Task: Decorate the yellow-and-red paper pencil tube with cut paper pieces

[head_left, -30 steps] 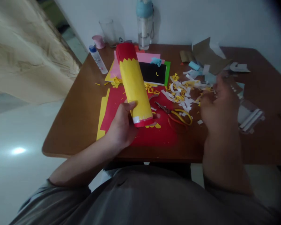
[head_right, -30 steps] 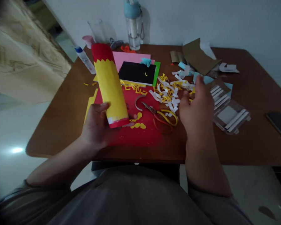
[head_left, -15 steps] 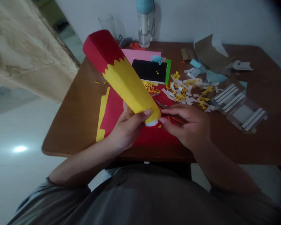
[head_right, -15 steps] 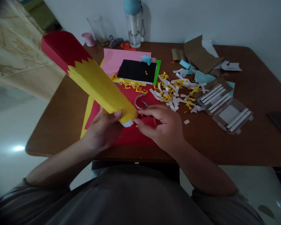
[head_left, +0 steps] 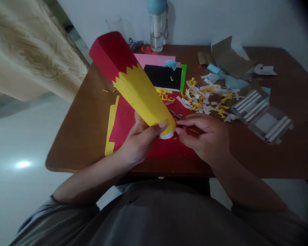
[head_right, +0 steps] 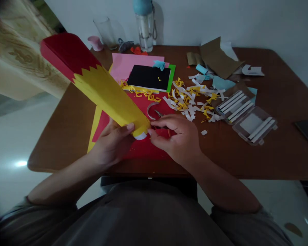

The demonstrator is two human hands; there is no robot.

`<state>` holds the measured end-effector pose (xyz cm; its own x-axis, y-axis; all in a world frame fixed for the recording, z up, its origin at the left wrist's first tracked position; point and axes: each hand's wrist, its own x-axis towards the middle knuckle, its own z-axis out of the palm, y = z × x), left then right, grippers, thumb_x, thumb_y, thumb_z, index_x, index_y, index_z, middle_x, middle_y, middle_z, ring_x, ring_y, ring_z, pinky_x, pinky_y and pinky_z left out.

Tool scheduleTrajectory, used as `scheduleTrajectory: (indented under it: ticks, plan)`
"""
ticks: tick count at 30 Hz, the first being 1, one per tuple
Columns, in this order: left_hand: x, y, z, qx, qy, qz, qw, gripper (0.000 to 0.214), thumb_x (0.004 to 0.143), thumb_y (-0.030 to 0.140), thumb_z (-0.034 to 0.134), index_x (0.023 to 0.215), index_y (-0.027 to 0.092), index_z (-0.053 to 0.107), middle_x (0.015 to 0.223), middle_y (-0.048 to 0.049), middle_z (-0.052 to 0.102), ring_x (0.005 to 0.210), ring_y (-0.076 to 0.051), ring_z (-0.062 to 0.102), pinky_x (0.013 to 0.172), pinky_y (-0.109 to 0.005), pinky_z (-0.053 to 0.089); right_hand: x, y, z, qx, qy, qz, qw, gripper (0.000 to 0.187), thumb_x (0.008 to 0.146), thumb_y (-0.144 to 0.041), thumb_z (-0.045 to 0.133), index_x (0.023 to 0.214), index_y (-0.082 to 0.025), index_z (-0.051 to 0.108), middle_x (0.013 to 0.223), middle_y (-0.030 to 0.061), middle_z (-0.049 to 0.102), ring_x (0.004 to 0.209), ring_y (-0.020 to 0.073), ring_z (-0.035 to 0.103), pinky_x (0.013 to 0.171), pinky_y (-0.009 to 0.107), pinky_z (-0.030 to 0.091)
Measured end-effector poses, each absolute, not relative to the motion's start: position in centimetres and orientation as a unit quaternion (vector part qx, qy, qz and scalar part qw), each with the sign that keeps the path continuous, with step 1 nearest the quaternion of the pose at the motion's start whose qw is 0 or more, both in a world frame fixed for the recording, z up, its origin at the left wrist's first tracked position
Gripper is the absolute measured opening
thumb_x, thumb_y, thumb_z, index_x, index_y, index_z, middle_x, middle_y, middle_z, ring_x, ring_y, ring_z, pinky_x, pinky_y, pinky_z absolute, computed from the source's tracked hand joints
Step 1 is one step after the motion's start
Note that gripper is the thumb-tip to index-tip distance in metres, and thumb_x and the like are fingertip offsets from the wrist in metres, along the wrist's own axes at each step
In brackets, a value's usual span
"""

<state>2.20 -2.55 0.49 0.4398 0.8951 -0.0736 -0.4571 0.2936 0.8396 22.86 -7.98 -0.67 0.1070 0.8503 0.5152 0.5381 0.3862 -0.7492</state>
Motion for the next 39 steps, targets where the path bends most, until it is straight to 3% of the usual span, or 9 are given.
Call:
scheduleTrajectory:
  ticks: [5, 13, 23, 30, 39]
  plan:
    - [2.07, -2.45, 0.07, 0.396, 0.278, 0.442, 0.755, 0.091, 0.090, 0.033, 0.100, 0.165, 0.035, 0.048, 0.137, -0.0064, 0.079, 0.124, -0.028, 0.080, 0.105, -0.042, 0.065, 22.68, -7.98, -0.57, -0.540, -0.647, 0.150, 0.517, 0.016, 0.092, -0.022, 0.094, 0.104, -0.032, 0.092, 0.104, 0.0023, 0.094, 0.098, 0.0277, 0.089, 0.093, 0.047, 0.074]
    - [2.28, -2.57, 0.26, 0.392, 0.289, 0.449, 0.749, 0.091, 0.090, 0.030, 0.099, 0.164, 0.036, 0.048, 0.137, -0.0062, 0.078, 0.130, -0.028, 0.077, 0.110, -0.044, 0.063, 22.59, -7.84, -0.58, -0.548, -0.659, 0.125, 0.499, 0.013, 0.095, -0.023, 0.091, 0.103, -0.033, 0.093, 0.104, 0.0022, 0.094, 0.097, 0.0283, 0.090, 0.094, 0.048, 0.076]
    - [2.24, -2.50, 0.16, 0.387, 0.279, 0.439, 0.761, 0.093, 0.091, 0.029, 0.098, 0.166, 0.036, 0.044, 0.136, -0.0052, 0.078, 0.124, -0.026, 0.077, 0.108, -0.042, 0.062, 22.67, -7.63, -0.88, -0.537, -0.668, 0.124, 0.500, 0.012, 0.096, -0.020, 0.089, 0.090, -0.030, 0.089, 0.094, 0.0016, 0.091, 0.084, 0.0235, 0.086, 0.081, 0.039, 0.073]
    - [2.00, -2.39, -0.22, 0.384, 0.280, 0.433, 0.766, 0.095, 0.091, 0.034, 0.100, 0.169, 0.036, 0.045, 0.149, -0.0096, 0.076, 0.139, -0.034, 0.075, 0.119, -0.052, 0.061, 22.67, -7.49, -0.43, -0.532, -0.669, 0.120, 0.505, 0.015, 0.097, -0.021, 0.087, 0.083, -0.026, 0.086, 0.089, 0.0029, 0.090, 0.082, 0.0209, 0.086, 0.080, 0.033, 0.071]
    - [2.00, -2.26, -0.26, 0.386, 0.282, 0.436, 0.763, 0.092, 0.091, 0.034, 0.100, 0.167, 0.036, 0.048, 0.142, -0.0094, 0.079, 0.137, -0.034, 0.077, 0.114, -0.050, 0.066, 22.54, -7.28, -0.61, -0.510, -0.655, 0.148, 0.538, 0.009, 0.092, -0.021, 0.094, 0.088, -0.028, 0.089, 0.091, 0.0023, 0.091, 0.084, 0.0223, 0.087, 0.078, 0.035, 0.071]
